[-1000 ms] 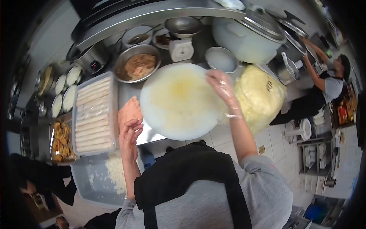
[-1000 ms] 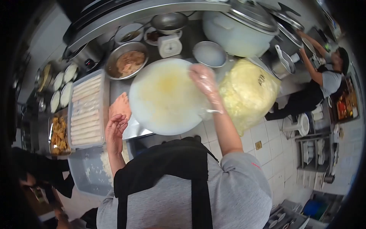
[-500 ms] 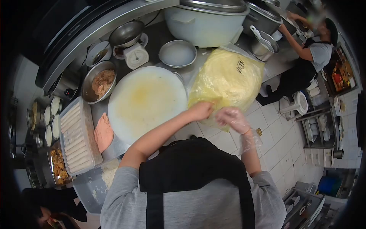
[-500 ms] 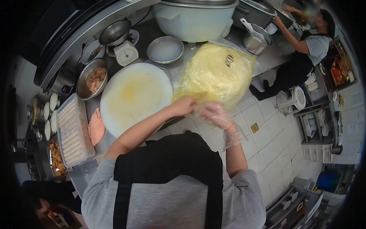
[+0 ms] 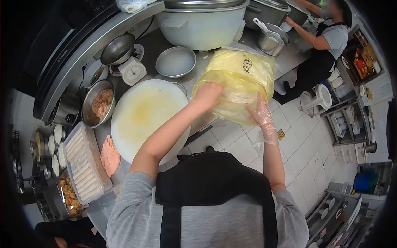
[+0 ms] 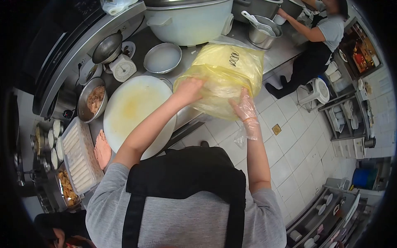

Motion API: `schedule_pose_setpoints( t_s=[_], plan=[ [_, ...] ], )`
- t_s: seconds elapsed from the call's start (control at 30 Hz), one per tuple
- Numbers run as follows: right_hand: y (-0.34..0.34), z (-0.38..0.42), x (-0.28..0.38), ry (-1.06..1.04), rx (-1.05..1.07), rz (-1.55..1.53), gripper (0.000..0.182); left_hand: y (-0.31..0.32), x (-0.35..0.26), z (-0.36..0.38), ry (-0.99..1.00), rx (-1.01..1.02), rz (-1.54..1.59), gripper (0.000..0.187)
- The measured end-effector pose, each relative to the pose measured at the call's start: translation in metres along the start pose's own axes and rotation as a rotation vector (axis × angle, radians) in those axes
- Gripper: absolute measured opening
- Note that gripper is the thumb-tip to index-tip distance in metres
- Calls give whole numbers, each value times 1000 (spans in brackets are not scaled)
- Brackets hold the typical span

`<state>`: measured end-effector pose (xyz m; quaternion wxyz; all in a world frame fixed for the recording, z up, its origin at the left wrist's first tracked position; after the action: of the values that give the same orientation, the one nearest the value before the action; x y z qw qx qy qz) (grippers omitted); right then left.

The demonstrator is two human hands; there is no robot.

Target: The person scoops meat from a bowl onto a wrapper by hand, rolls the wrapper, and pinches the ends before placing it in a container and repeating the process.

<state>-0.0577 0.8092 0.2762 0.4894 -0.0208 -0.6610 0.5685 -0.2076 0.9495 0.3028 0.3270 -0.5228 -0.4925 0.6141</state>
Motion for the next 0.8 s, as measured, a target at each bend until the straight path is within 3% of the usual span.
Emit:
schedule_pose_setpoints(
  t_s=[0.1, 0.17, 0.3, 0.33, 0.43, 0.53, 0.63, 0.67, 0.73, 0.8],
  plan=[
    [-6, 4, 14, -51, -66, -98, 74, 1, -37, -21, 100, 53, 29, 53],
    [-12, 7, 23, -114, -154, -182, 73, 15, -46, -34, 221, -49, 138, 49],
    [-12, 10, 25, -59, -92, -168, 71, 53, -8, -70, 365, -177, -8, 46],
    [-13, 11, 25, -43, -59, -110, 70, 46, -6, -71, 405, -29, 167, 53],
    [-15, 9, 18, -45, -9, -47, 68, 26, 4, -67, 497, -115, 240, 53],
    [-12, 2, 12, -62, -37, 11, 63, 14, 3, -85, 288, 202, 143, 43],
    [-13, -4, 13, -123, -80, 12, 58, 2, 17, -85, 319, -164, 384, 23],
    [-13, -6, 15, -152, -90, -1, 57, 7, 24, -90, 272, -154, 347, 25],
    [-25, 0, 34, -23, -6, -143, 53, 13, 33, -99, 177, -135, 272, 30],
    [-29, 3, 46, 18, 13, -239, 46, 21, 55, -106, 157, -358, 482, 30]
  ],
)
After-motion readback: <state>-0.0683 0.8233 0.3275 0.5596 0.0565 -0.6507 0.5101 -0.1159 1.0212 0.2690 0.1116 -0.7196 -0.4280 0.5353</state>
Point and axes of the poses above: each hand's wrist, its own z-axis away from the middle knuckle, its own y-axis out of the palm, x = y × z, the point moved 7 cm from there along -z, towards the middle knuckle, and after that the axes turned 12 degrees about y, right-handed, at the moved point
